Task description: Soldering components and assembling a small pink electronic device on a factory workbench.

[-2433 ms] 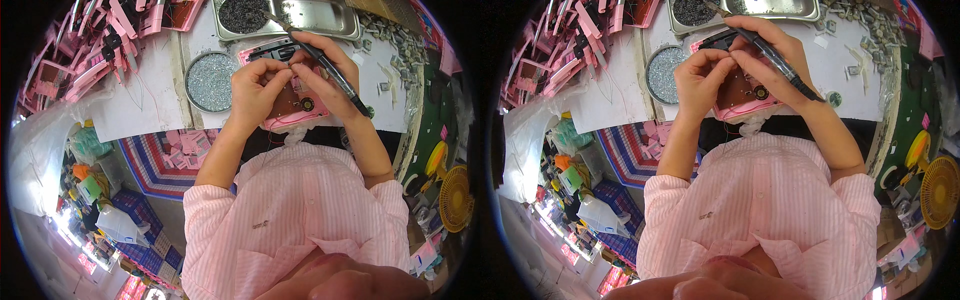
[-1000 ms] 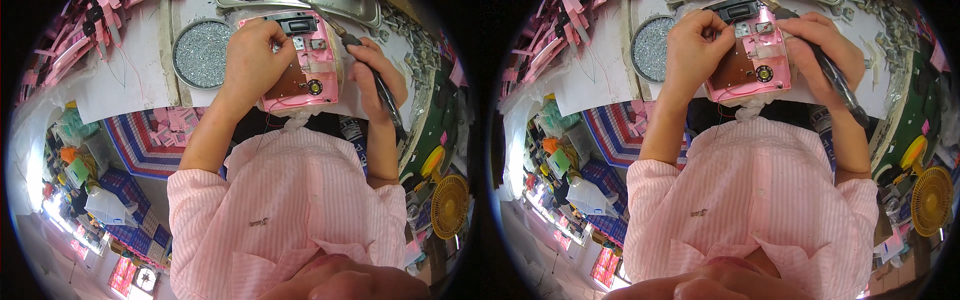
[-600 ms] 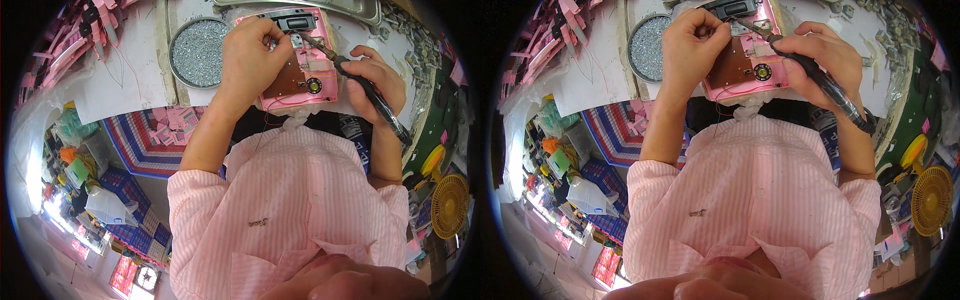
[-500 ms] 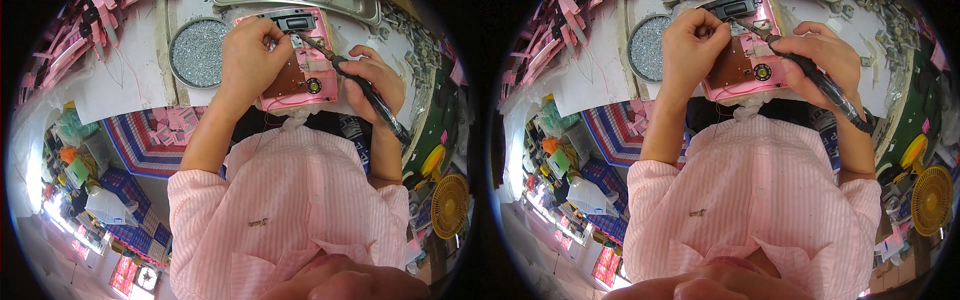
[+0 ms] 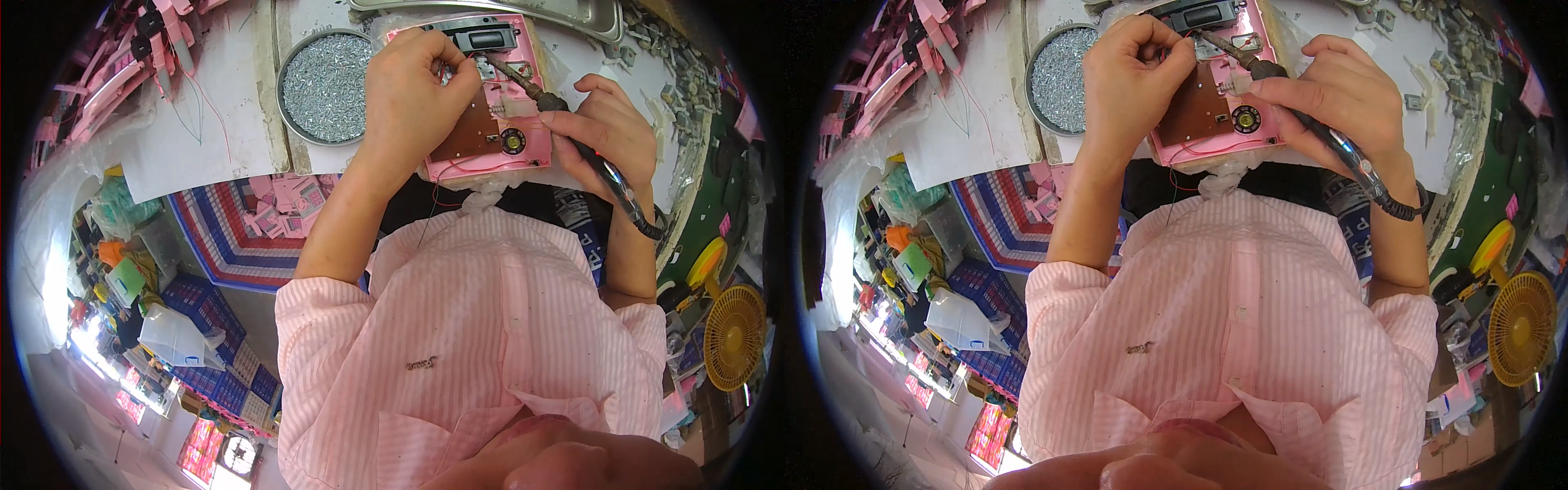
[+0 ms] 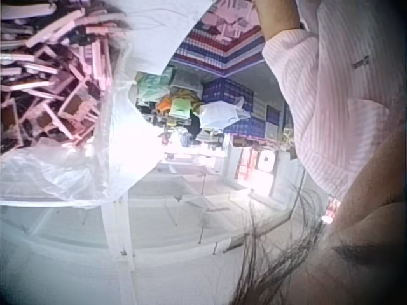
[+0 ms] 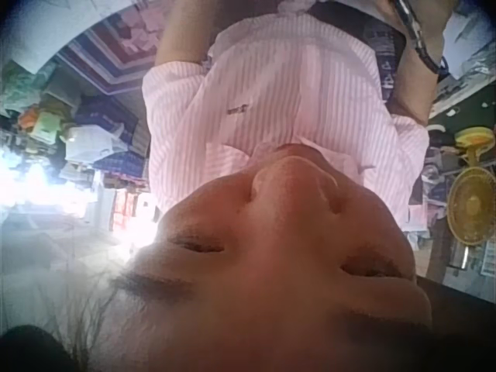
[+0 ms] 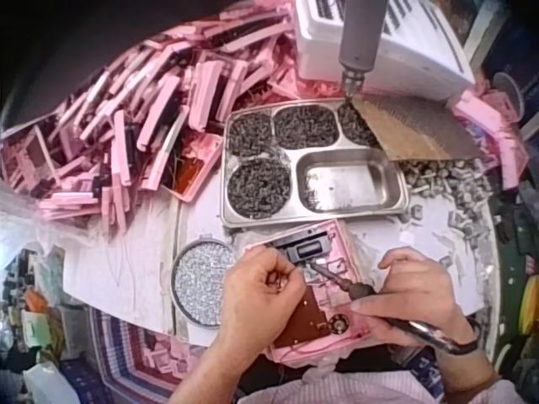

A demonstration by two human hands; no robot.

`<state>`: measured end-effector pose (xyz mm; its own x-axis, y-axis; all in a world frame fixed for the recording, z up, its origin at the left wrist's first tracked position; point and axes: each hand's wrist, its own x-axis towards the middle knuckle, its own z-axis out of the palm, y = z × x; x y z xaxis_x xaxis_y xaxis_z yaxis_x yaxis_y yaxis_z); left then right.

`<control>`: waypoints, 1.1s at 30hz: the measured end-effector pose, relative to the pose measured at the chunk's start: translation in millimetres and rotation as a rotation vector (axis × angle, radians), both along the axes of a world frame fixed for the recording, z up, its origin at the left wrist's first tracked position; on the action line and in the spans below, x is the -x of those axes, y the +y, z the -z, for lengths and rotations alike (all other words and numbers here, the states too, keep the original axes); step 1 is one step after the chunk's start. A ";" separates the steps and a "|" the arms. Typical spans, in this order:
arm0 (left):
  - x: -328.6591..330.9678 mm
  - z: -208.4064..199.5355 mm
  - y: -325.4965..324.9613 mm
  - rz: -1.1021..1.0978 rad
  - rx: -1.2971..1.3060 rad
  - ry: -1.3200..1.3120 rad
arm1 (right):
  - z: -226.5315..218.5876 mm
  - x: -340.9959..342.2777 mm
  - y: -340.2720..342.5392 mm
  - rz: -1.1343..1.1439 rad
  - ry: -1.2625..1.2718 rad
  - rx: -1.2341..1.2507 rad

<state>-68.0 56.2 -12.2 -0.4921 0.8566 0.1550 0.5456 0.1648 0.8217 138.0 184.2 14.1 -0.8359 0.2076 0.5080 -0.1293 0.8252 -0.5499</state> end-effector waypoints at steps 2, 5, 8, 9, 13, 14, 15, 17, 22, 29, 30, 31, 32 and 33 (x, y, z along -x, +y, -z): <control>-0.3 0.2 0.0 0.000 0.003 0.009 | 0.1 -1.7 1.0 0.001 -0.010 0.000; -0.2 1.5 0.6 0.001 -0.016 0.032 | -1.1 -2.5 1.4 0.016 0.032 0.101; -0.8 3.6 0.5 -0.003 -0.028 0.049 | -0.8 1.9 2.4 0.018 0.032 0.118; -0.7 3.7 0.9 -0.004 -0.028 0.051 | -1.3 2.3 3.4 0.016 0.015 0.111; -2.1 0.8 1.6 -0.006 -0.019 0.064 | -1.9 4.0 4.9 0.013 -0.020 0.100; -2.2 1.2 1.6 -0.007 -0.026 0.057 | -1.6 4.4 4.9 0.015 -0.020 0.101; -2.1 1.4 1.7 -0.006 -0.033 0.051 | -1.2 4.6 5.0 0.014 -0.024 0.102; -1.6 1.5 1.9 -0.002 -0.030 0.053 | -0.5 4.6 5.6 0.015 -0.031 0.105; -1.5 3.7 1.1 -0.008 -0.030 0.073 | -1.6 6.1 5.7 0.016 -0.028 0.117; -6.9 4.0 3.5 -0.039 -0.039 0.093 | -0.2 6.7 6.7 0.025 0.009 0.152; -7.3 4.2 3.1 -0.047 -0.036 0.097 | 0.4 6.6 6.3 0.022 0.010 0.152; -7.4 4.6 2.8 -0.049 -0.035 0.104 | 1.0 5.9 5.9 0.018 0.011 0.152; -7.4 5.1 2.5 -0.052 -0.033 0.111 | 1.3 5.1 5.6 0.014 0.012 0.152; -7.6 5.4 3.0 -0.052 -0.034 0.115 | 0.2 3.9 5.4 0.013 0.018 0.157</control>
